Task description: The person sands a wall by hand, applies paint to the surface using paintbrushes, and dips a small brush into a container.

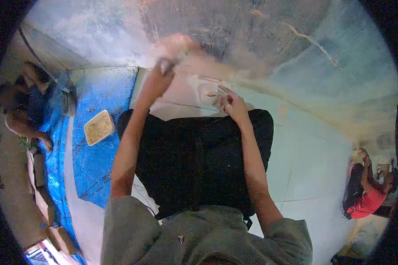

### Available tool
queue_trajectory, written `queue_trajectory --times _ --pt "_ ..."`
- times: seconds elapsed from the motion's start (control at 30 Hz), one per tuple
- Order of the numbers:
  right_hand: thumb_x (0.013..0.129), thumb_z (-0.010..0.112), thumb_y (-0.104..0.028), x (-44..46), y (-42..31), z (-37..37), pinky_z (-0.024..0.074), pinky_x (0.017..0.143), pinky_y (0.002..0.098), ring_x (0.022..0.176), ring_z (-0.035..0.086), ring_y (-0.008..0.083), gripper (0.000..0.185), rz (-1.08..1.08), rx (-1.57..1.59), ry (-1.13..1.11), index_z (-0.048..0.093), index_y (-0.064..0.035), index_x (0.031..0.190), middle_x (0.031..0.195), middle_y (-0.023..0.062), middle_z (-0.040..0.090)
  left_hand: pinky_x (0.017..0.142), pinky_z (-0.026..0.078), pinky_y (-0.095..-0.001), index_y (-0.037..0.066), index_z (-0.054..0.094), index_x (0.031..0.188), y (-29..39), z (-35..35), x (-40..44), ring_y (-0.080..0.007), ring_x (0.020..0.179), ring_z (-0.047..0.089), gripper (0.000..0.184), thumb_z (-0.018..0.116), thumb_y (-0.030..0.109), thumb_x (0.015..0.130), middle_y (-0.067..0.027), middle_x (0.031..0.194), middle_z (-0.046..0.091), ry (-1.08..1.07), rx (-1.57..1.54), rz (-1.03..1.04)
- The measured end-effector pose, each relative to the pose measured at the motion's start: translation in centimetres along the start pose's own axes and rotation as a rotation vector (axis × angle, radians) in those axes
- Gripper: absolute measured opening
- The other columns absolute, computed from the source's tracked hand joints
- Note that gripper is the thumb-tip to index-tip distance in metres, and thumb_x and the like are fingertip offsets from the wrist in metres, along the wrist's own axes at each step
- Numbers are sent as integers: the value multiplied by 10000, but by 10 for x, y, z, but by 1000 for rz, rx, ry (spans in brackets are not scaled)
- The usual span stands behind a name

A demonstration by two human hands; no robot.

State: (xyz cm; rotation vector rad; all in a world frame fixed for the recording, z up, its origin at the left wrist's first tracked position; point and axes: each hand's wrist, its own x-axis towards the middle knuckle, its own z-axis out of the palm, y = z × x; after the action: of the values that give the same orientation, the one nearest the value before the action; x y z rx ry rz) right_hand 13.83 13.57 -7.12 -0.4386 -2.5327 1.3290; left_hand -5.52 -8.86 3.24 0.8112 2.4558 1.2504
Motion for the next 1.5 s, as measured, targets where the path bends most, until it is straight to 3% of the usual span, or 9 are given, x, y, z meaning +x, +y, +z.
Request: queue_trajectory --times 0.03,0.1,0.23,0.37,0.57,0.7,0.93,1.07,1.5 --pt "915 520 -94 -2 -4 1 471 549 253 560 542 95 464 6 -8 -7 493 -145 1375 689 50 602 471 451 -372 170 456 1236 -5 0 15 -191 518 540 407 632 164 870 -119 679 577 273 124 165" --pt "908 524 -81 -2 -15 3 469 561 251 580 539 88 410 8 82 7 564 -132 1313 688 37 594 608 499 -400 154 412 1274 47 -28 17 -283 602 621 435 611 169 887 -189 735 637 488 86 347" --pt "900 548 -91 1 -17 3 467 567 248 586 535 83 376 42 6 -21 604 -131 1269 694 37 604 645 489 -536 122 397 1294 93 -20 42 -486 770 603 441 560 224 897 -287 853 630 655 180 189" --pt "855 625 -206 -1 -6 4 530 705 346 688 667 241 374 8 -43 -36 621 -144 1223 769 95 689 555 473 -506 91 313 1438 15 64 61 -393 636 579 624 510 56 847 -169 771 613 671 431 578" --pt "849 648 -224 3 0 8 528 717 372 733 666 290 399 38 -109 20 600 -131 1234 787 139 676 636 529 -450 141 354 1431 -32 107 0 -369 736 649 691 528 14 774 -209 828 639 148 557 118" --pt "849 647 -223 2 -4 6 522 704 390 734 665 300 418 99 -87 -4 584 -116 1248 828 166 679 641 531 -456 136 359 1422 -41 100 -1 -388 718 643 713 567 31 748 -208 769 635 97 576 148" --pt "860 615 -174 4 11 12 522 684 385 707 670 268 363 82 -196 -16 603 -81 1211 816 162 687 620 510 -471 159 374 1408 -4 87 1 -384 700 629 683 565 38 764 -206 813 630 327 253 273" --pt "915 578 -157 9 7 13 473 511 261 546 585 113 311 68 -139 -54 615 -66 1210 725 55 642 598 514 -443 190 423 1382 7 98 8 -355 693 634 619 525 20 796 -174 939 633 454 162 432" --pt "944 563 -214 3 -17 14 460 519 258 558 584 111 267 -14 -116 -63 652 -114 1176 722 50 629 629 525 -441 211 550 1273 -27 131 4 -340 730 653 497 543 48 803 -180 961 631 238 386 384"
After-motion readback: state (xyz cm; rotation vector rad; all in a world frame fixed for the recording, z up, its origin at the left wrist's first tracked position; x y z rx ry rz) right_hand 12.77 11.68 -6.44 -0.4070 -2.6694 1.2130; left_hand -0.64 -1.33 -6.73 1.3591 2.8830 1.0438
